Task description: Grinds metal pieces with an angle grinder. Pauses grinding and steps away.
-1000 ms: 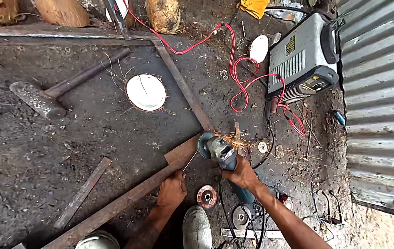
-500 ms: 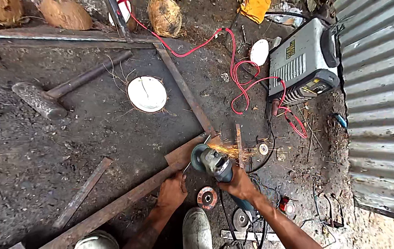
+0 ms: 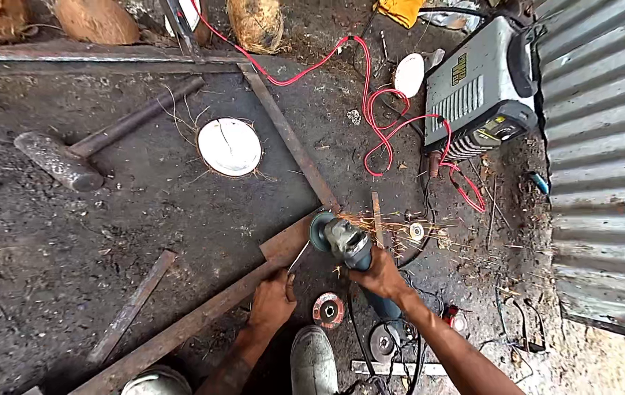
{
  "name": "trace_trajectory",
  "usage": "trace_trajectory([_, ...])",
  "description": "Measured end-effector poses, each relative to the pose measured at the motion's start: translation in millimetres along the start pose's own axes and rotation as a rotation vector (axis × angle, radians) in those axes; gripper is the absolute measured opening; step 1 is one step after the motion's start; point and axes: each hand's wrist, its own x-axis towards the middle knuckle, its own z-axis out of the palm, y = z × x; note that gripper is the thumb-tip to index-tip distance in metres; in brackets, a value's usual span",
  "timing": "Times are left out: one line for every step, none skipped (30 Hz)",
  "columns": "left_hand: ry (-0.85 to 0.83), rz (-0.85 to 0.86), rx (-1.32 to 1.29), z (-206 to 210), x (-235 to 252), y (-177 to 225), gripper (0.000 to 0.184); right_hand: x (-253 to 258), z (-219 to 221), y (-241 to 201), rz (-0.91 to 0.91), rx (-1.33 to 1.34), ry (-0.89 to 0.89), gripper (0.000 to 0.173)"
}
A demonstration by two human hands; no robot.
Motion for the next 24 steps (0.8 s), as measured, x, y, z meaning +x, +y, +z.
trace_trajectory([0.025,0.011,0.013,2.0,-1.0,-0.6,0.032,4.7,-6.7,2.2,0.016,0.020,0.019,0.069])
trace_trajectory([0.056,0.021,0.021,4.3,-2.7,-0.9,0.032,7.3,-13.2,5.4,0.026,0.047,0.037,0.067])
trace_trajectory([0.073,0.025,0.016,5.2,-4.5,-0.7,0.033,6.8,-19.1,8.0,0.034,0.081,0.057,0.063])
trace_trajectory([0.071,0.024,-0.006,4.5,-6.6,0.0,0.037,3.8,-23.3,11.2,0.040,0.112,0.079,0.060])
trace_trajectory([0.070,0.024,-0.051,4.0,-8.6,0.4,0.042,-1.3,-26.1,15.1,0.040,0.137,0.099,0.058])
trace_trajectory([0.094,0.026,-0.113,5.2,-10.0,0.9,0.048,-7.1,-27.6,19.2,0.035,0.161,0.120,0.056])
trace_trajectory([0.126,0.013,-0.195,6.5,-11.0,2.7,0.051,-13.4,-28.1,23.2,0.025,0.186,0.134,0.055])
trace_trajectory([0.146,-0.026,-0.279,6.3,-11.4,5.8,0.051,-20.1,-27.4,26.8,0.015,0.206,0.141,0.055])
trace_trajectory([0.138,-0.094,-0.360,5.1,-10.8,9.1,0.048,-26.3,-26.6,29.5,0.016,0.217,0.138,0.055])
trace_trajectory([0.091,-0.184,-0.440,3.7,-8.7,11.2,0.042,-31.1,-25.4,31.8,0.022,0.213,0.135,0.056])
trace_trajectory([0.036,-0.269,-0.517,2.4,-6.1,12.1,0.035,-34.7,-23.2,34.7,0.025,0.204,0.133,0.056])
trace_trajectory([0.006,-0.332,-0.594,2.6,-4.6,12.3,0.029,-37.9,-20.4,37.2,0.024,0.201,0.132,0.056])
trace_trajectory([0.002,-0.370,-0.666,3.3,-4.0,12.5,0.027,-40.4,-17.9,38.9,0.020,0.201,0.125,0.056])
trace_trajectory([0.006,-0.399,-0.740,3.1,-3.8,13.8,0.029,-41.8,-15.7,40.2,0.016,0.200,0.117,0.056])
trace_trajectory([0.010,-0.440,-0.828,1.1,-3.4,16.5,0.035,-43.0,-13.9,40.7,0.012,0.204,0.107,0.056])
trace_trajectory([0.019,-0.506,-0.911,-1.9,-2.4,20.2,0.042,-44.0,-12.6,40.8,0.007,0.211,0.099,0.056])
trace_trajectory([0.024,-0.581,-0.976,-5.8,-0.7,24.0,0.046,-44.9,-11.5,41.0,-0.001,0.220,0.094,0.057])
trace_trajectory([0.031,-0.650,-1.024,-9.1,1.1,26.9,0.045,-45.5,-10.6,40.9,-0.009,0.229,0.099,0.057])
trace_trajectory([0.031,-0.697,-1.060,-12.1,2.8,28.9,0.041,-45.7,-9.9,40.4,-0.018,0.242,0.103,0.056])
trace_trajectory([0.015,-0.718,-1.087,-14.2,3.7,29.6,0.032,-45.9,-9.1,40.3,-0.030,0.258,0.110,0.054])
trace_trajectory([-0.002,-0.726,-1.107,-15.7,3.8,30.2,0.022,-46.3,-8.7,40.9,-0.042,0.270,0.112,0.054])
trace_trajectory([-0.015,-0.733,-1.117,-16.5,4.2,31.5,0.016,-46.8,-8.8,41.8,-0.055,0.276,0.110,0.053])
trace_trajectory([-0.039,-0.727,-1.111,-16.4,4.8,32.1,0.015,-47.5,-8.9,42.8,-0.064,0.276,0.107,0.053])
trace_trajectory([-0.064,-0.706,-1.092,-15.3,5.5,31.7,0.016,-48.6,-8.9,43.4,-0.070,0.271,0.103,0.054])
